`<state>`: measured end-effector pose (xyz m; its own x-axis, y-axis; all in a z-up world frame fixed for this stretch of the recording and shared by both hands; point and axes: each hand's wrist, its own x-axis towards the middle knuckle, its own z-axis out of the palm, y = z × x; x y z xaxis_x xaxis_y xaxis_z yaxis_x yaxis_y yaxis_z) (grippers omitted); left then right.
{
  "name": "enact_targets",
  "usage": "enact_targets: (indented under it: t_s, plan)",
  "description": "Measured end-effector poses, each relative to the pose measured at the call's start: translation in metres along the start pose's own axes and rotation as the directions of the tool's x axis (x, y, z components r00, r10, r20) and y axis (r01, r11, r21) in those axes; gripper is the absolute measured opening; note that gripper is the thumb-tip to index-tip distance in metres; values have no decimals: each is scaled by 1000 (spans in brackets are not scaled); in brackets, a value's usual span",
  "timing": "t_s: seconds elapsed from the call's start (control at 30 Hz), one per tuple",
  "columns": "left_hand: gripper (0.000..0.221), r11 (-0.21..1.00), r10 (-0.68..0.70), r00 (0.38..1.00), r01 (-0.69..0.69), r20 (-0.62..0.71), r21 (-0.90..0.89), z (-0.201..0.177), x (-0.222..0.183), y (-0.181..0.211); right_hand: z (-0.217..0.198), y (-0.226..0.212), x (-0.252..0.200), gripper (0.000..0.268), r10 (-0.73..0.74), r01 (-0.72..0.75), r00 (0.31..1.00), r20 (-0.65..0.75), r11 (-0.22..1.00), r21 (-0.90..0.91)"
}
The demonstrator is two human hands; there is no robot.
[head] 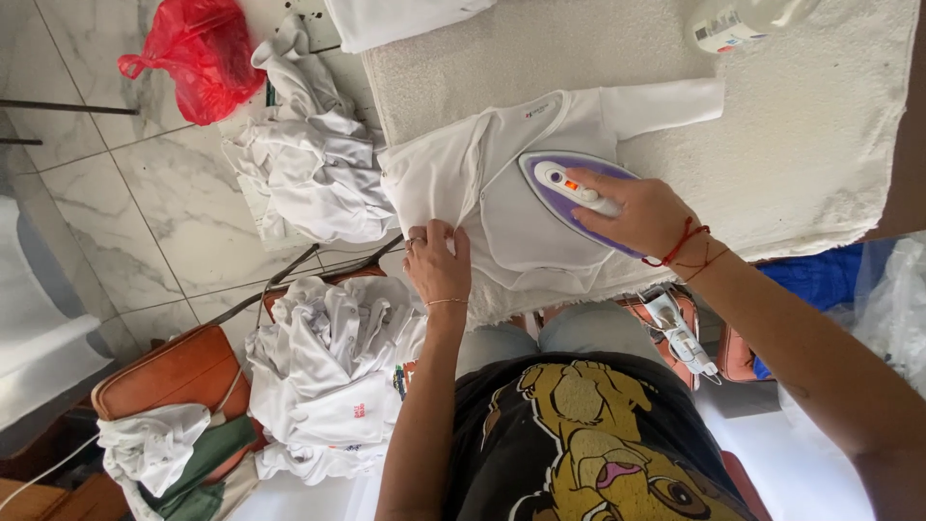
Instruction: Ironing and folding white baby onesies on a padded table surface.
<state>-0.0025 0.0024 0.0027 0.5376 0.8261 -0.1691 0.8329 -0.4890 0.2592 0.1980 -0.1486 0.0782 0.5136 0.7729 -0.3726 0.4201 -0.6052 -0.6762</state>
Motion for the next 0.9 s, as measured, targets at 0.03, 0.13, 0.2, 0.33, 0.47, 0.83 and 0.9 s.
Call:
enact_targets:
  t_s: [0.03,0.13,0.2,0.33,0.47,0.83,0.9]
  plan:
    - [18,1000,4,1000,-4,-3,-4,3,0,-1,-1,-5,1,45,0,0,1000,-5,1000,-3]
    - [18,999,-43,999,44,11,-33,7,-1,-2,-2,-15,1,43,-203,210,946,252,978,-2]
    - [17,997,-35,998,38,53,-63,6,-1,-5,5,-18,-3,44,-327,462,802,499,870,-173]
    - [19,995,3,996,6,92,-100,15,2,-13,8,-3,1,44,-236,316,916,325,923,-218]
    - [22,986,3,989,22,149,-166,13,8,-19,14,-1,4,45,-133,145,988,78,974,-173]
    - [26,983,-14,975,54,222,-176,14,13,-20,17,2,-8,44,51,-23,997,60,921,-389]
    - [27,987,-12,976,47,218,-154,15,13,-18,15,14,-7,48,352,-390,907,-232,909,-145]
